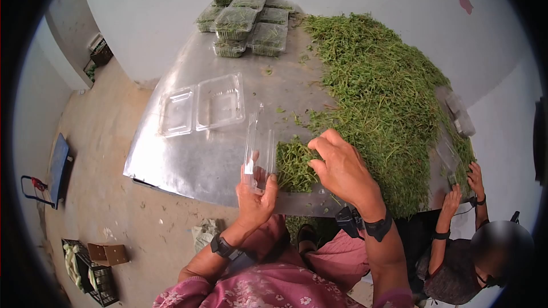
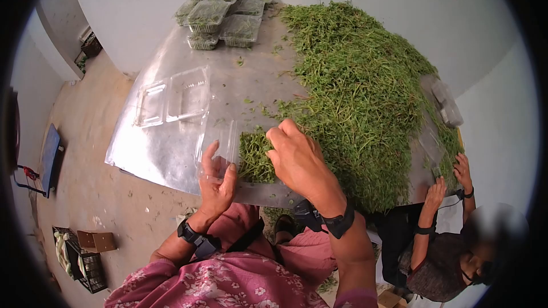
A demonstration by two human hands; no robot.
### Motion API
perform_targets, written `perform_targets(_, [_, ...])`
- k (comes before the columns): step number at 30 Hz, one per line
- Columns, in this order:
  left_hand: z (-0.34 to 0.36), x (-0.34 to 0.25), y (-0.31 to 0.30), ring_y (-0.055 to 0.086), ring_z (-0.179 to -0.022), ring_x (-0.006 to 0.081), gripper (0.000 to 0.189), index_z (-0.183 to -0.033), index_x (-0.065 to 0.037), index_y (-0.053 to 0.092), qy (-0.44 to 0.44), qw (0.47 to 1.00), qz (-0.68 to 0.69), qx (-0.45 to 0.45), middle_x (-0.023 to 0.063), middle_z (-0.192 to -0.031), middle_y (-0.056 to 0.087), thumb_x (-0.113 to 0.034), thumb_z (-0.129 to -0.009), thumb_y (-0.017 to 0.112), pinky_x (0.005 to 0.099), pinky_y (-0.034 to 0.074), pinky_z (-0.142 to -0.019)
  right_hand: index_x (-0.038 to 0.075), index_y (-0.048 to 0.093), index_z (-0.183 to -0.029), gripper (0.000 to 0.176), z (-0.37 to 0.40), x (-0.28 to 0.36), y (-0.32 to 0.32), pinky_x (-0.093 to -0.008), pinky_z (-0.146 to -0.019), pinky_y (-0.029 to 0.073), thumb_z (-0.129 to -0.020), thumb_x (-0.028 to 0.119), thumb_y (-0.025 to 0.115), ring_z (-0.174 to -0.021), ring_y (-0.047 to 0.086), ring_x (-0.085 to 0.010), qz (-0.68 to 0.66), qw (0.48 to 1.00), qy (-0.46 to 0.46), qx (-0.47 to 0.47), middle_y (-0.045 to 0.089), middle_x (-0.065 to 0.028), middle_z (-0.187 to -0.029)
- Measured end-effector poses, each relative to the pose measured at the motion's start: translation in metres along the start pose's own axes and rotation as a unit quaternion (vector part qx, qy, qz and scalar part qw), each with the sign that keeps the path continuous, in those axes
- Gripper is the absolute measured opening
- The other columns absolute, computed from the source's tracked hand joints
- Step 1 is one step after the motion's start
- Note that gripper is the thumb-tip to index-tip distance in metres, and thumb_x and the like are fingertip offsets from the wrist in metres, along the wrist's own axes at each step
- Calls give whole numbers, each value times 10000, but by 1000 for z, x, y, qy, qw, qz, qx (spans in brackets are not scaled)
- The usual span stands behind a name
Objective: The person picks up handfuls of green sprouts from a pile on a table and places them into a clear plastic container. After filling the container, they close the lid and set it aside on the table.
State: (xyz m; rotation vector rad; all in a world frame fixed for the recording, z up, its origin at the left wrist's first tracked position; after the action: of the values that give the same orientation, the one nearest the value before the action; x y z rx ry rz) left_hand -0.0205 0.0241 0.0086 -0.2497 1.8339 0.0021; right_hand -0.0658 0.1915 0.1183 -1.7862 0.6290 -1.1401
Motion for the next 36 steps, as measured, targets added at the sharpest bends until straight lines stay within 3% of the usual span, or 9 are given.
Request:
perform_targets(9, [0,4,0,471,-613,73,572,-1408,47,362,14,998,42,-38,15,-679,510,-28,-892,598,245,399,-547,5,573,-814,13,5,24,48,-471,-679,478,-802,2,574,-818,584,-375,-45,990,-121,62,513,-170,-845])
perform_targets(12, [0,6,-1,475,-613,73,577,-1414,42,354,11,999,28,-34,22,-679,517,-31,-895,596,249,397,-538,0,594,-833,67,1,14,50,-445,-689,477,-800,41,636,-817,583,-389,-36,993,-93,58,531,-159,-844])
perform_targets(16, [0,-2,-1,468,-631,74,570,-1418,37,331,10,999,20,-30,19,-708,517,-24,-907,576,240,387,-551,-3,593,-845,36,-10,3,30,-354,-611,492,-834,18,619,-676,613,-246,-195,980,-34,-11,603,-100,-776])
perform_targets(21, [0,-1,-1,448,-674,67,551,-1423,28,299,-7,1000,17,-8,0,-760,503,-5,-928,540,211,373,-596,-6,589,-946,97,-14,-16,13,-238,-545,473,-884,58,628,-617,578,-68,-451,886,105,-16,632,-42,-765])
perform_targets(26, [0,-1,0,449,-663,69,550,-1421,31,300,3,1000,3,-5,1,-738,501,2,-925,538,212,373,-597,-19,539,-1064,206,-12,-26,0,-198,-525,418,-880,38,612,-580,517,-47,-559,817,136,-33,582,-9,-743])
perform_targets(29, [-1,2,0,470,-605,84,566,-1413,36,334,27,999,-2,-26,24,-681,511,-16,-900,567,249,386,-546,-21,537,-1079,238,-11,-26,0,-246,-546,451,-859,24,615,-601,559,-84,-552,819,158,-15,605,-45,-738])
perform_targets(32, [-1,-2,0,466,-634,77,561,-1418,37,313,16,1000,-3,-15,15,-708,512,-6,-912,552,231,385,-576,-29,536,-1084,281,-10,-36,9,-328,-595,494,-825,11,636,-661,633,-199,-293,942,160,26,623,-115,-757])
perform_targets(35, [-1,-5,0,461,-664,70,557,-1424,34,294,9,1000,-4,-1,4,-737,512,3,-924,537,212,384,-606,-9,559,-1073,278,-6,-33,-4,-322,-582,473,-818,28,663,-629,606,-219,-75,989,74,-109,627,-107,-778])
perform_targets(36, [-1,-5,0,462,-664,70,558,-1425,32,294,10,1000,-5,-1,4,-737,513,3,-924,538,212,386,-608,-7,566,-1037,252,-6,-29,-6,-355,-622,486,-808,30,667,-697,617,-265,-86,988,60,-113,624,-125,-811])
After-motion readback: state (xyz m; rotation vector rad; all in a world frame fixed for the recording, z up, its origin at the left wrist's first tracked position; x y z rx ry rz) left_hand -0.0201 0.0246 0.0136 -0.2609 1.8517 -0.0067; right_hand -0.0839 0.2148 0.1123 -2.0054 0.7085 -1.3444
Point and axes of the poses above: each hand's wrist, its own z-axis away from the middle knuckle, its own y-axis out of the palm, x = y × z, the point moved 5 cm from there along -z, towards the middle knuckle
